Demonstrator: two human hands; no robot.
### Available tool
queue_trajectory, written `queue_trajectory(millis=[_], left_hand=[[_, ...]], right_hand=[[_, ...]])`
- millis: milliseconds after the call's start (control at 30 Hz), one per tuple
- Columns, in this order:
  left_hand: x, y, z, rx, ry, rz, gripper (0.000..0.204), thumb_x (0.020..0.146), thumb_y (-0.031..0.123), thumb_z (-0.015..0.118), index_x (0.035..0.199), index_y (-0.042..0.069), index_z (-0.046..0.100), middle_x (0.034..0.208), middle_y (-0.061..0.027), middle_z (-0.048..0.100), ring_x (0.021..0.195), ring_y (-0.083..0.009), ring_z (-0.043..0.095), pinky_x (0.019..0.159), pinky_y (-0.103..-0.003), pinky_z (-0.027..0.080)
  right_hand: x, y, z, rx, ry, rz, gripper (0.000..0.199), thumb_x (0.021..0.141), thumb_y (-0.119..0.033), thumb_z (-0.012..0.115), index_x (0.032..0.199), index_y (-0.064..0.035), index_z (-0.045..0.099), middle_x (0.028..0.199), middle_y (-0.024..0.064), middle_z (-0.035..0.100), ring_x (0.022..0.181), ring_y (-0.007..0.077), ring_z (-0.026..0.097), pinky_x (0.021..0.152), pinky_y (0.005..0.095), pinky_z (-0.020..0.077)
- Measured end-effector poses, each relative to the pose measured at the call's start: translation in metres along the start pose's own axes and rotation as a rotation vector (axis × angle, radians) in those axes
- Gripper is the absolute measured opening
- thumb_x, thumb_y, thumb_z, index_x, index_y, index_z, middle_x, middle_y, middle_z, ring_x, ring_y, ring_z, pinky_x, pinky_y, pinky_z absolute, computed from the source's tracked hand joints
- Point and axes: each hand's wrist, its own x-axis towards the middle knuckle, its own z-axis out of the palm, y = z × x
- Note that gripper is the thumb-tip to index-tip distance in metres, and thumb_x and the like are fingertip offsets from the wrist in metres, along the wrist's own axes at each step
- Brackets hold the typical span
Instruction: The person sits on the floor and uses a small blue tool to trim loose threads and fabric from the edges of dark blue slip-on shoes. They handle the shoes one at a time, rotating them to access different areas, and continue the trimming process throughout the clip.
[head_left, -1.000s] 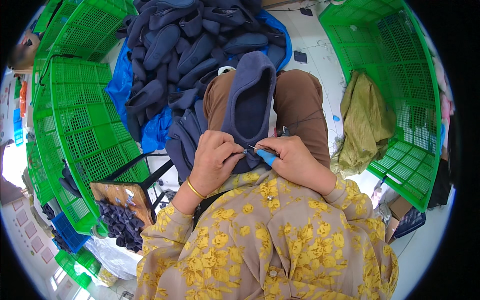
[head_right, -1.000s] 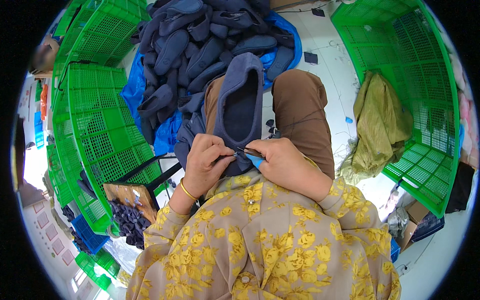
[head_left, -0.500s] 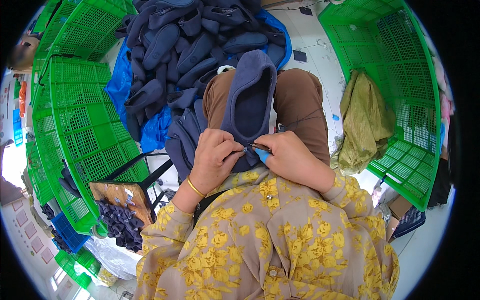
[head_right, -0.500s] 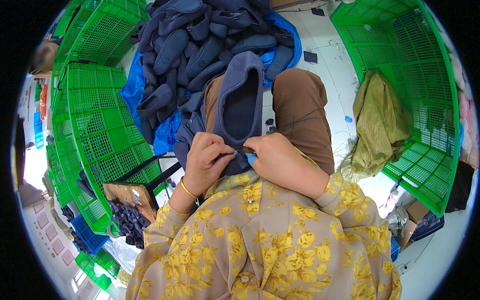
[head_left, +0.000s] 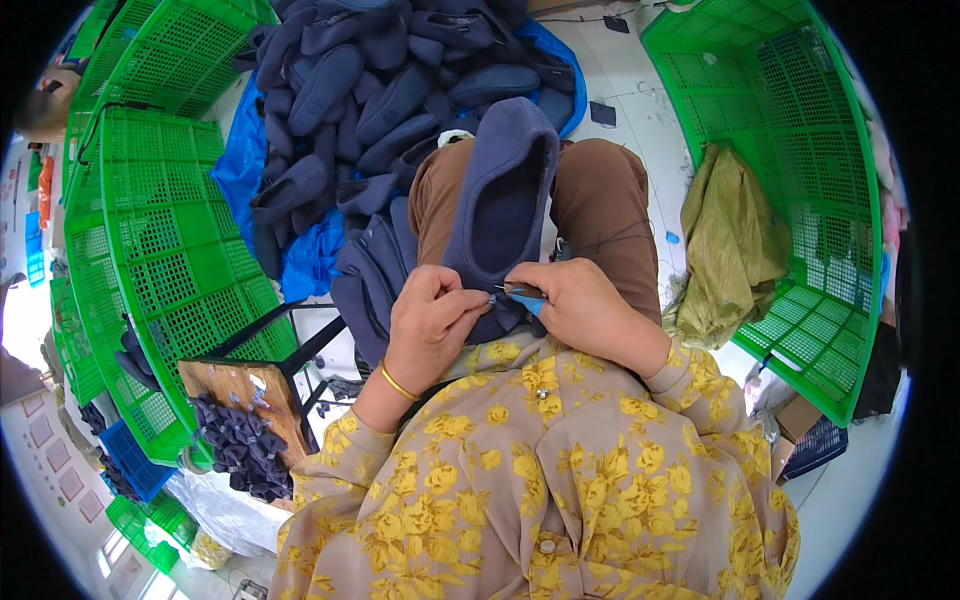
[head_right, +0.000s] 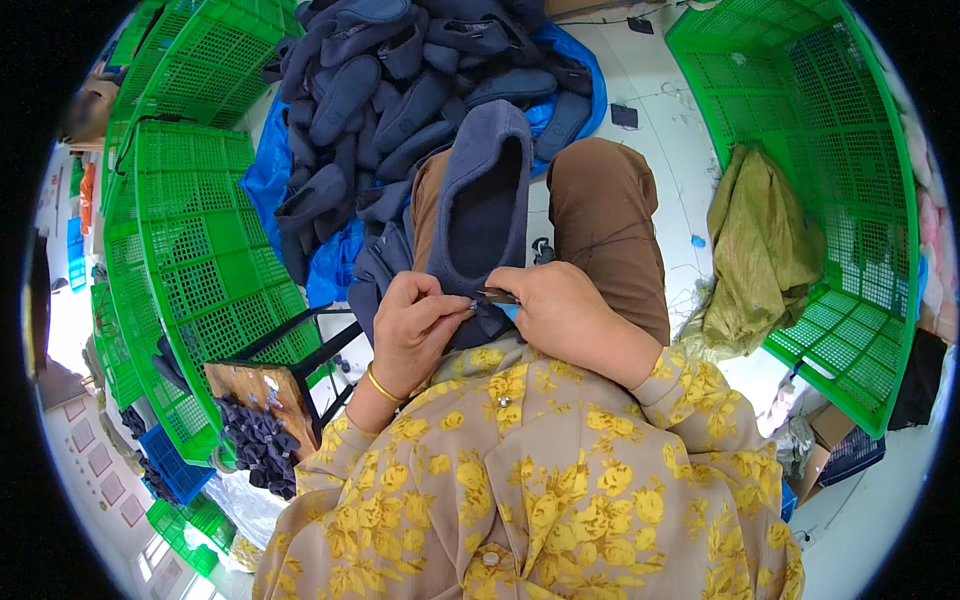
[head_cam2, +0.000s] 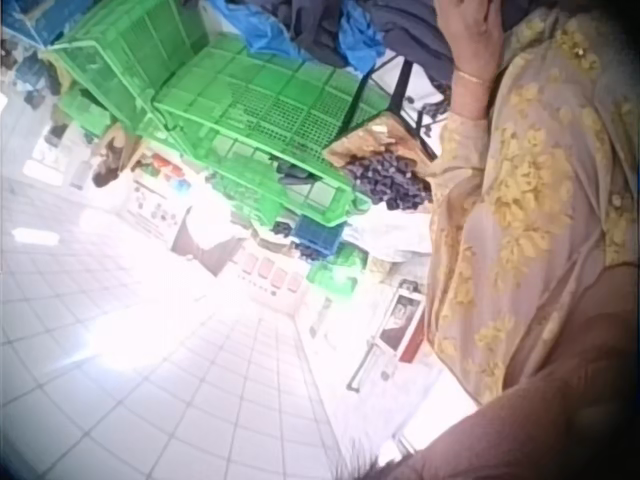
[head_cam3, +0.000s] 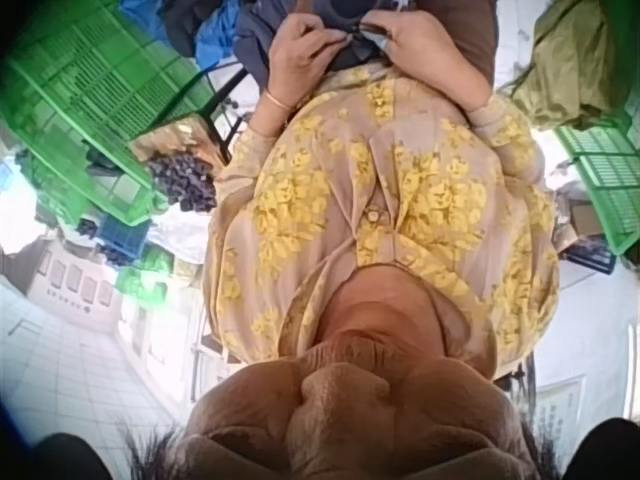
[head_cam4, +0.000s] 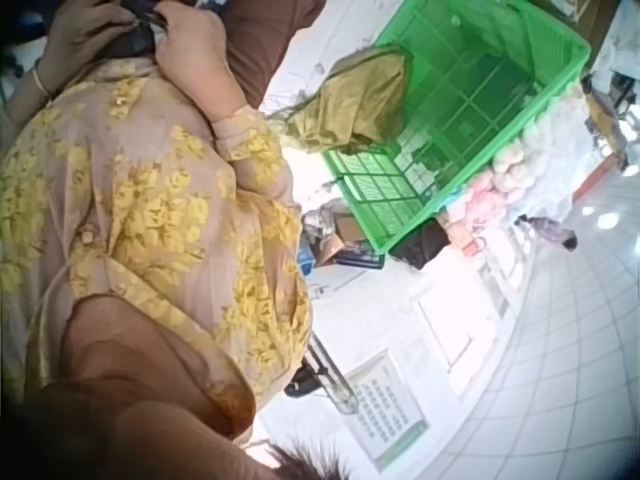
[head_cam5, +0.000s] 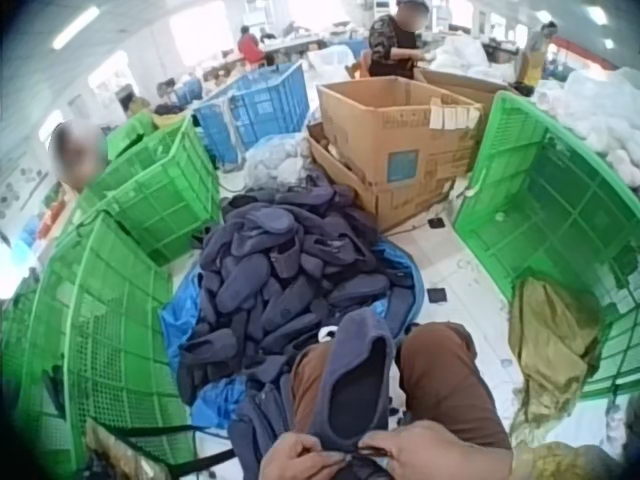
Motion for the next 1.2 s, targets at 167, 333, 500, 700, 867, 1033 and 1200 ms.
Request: queue_trajectory(millis=[167, 333, 500, 700, 867, 1033, 1200], left_hand=[[-0.006, -0.004, 0.003, -0.036, 0.04, -0.006, 0.018, 0.068, 0.002, 0.081, 0.085, 0.008, 0.074, 0.08, -0.0048, 0.056, 0.072, -0.0205, 0.058, 0.061, -0.03, 0.046], [-0.009, -0.005, 0.006, -0.03, 0.072, -0.012, 0.017, 0.069, 0.001, 0.08, 0.084, 0.008, 0.074, 0.077, -0.0038, 0.058, 0.073, -0.0206, 0.059, 0.06, -0.03, 0.048], [-0.015, -0.007, 0.012, 0.01, 0.144, 0.049, 0.019, 0.069, -0.001, 0.081, 0.085, 0.007, 0.075, 0.08, -0.0054, 0.061, 0.073, -0.0208, 0.061, 0.062, -0.029, 0.048], [-0.02, -0.009, 0.017, 0.088, 0.191, 0.151, 0.023, 0.067, -0.002, 0.078, 0.088, 0.008, 0.073, 0.079, -0.0041, 0.059, 0.075, -0.0218, 0.06, 0.062, -0.031, 0.05], [-0.02, -0.007, 0.019, 0.118, 0.198, 0.186, 0.023, 0.066, -0.004, 0.079, 0.085, 0.005, 0.072, 0.081, -0.0056, 0.061, 0.075, -0.0231, 0.059, 0.062, -0.032, 0.049], [-0.016, -0.006, 0.017, 0.066, 0.167, 0.143, 0.022, 0.067, -0.004, 0.079, 0.086, 0.004, 0.072, 0.081, -0.0061, 0.06, 0.074, -0.024, 0.058, 0.062, -0.033, 0.047], [-0.011, -0.002, 0.012, 0.065, 0.095, 0.088, 0.019, 0.069, -0.001, 0.078, 0.084, 0.005, 0.07, 0.08, -0.0063, 0.057, 0.076, -0.0252, 0.058, 0.064, -0.034, 0.048]], right_hand=[[0.002, 0.009, 0.003, 0.005, -0.009, -0.104, 0.03, 0.076, 0.003, 0.058, 0.102, -0.0108, 0.065, 0.082, 0.017, 0.067, 0.077, 0.0372, 0.065, 0.067, 0.0452, 0.0507], [0.004, 0.014, 0.012, 0.041, 0.023, -0.168, 0.028, 0.078, 0.005, 0.058, 0.101, -0.0115, 0.061, 0.084, 0.0141, 0.067, 0.079, 0.0351, 0.066, 0.065, 0.0428, 0.051], [0.005, 0.017, 0.024, -0.063, 0.035, -0.18, 0.038, 0.076, 0.005, 0.062, 0.109, -0.0125, 0.055, 0.085, 0.0135, 0.067, 0.077, 0.0357, 0.066, 0.064, 0.043, 0.0517], [0.008, 0.009, 0.031, -0.086, 0.071, -0.222, 0.046, 0.076, 0.004, 0.063, 0.116, -0.0151, 0.05, 0.086, 0.0137, 0.067, 0.074, 0.0371, 0.066, 0.06, 0.0453, 0.0511], [0.019, 0.013, 0.016, -0.09, -0.075, -0.264, 0.036, 0.081, 0.0, 0.059, 0.112, -0.0167, 0.054, 0.086, 0.0114, 0.066, 0.077, 0.0354, 0.066, 0.064, 0.045, 0.0513], [0.017, -0.004, 0.008, -0.357, 0.028, -0.247, 0.023, 0.079, -0.001, 0.059, 0.098, -0.0134, 0.06, 0.096, 0.0068, 0.061, 0.084, 0.033, 0.065, 0.071, 0.0429, 0.0504], [0.027, -0.018, 0.014, 0.05, 0.344, -0.383, 0.022, 0.08, 0.003, 0.06, 0.096, -0.0103, 0.061, 0.1, 0.0058, 0.06, 0.086, 0.0254, 0.061, 0.07, 0.0351, 0.0481]])
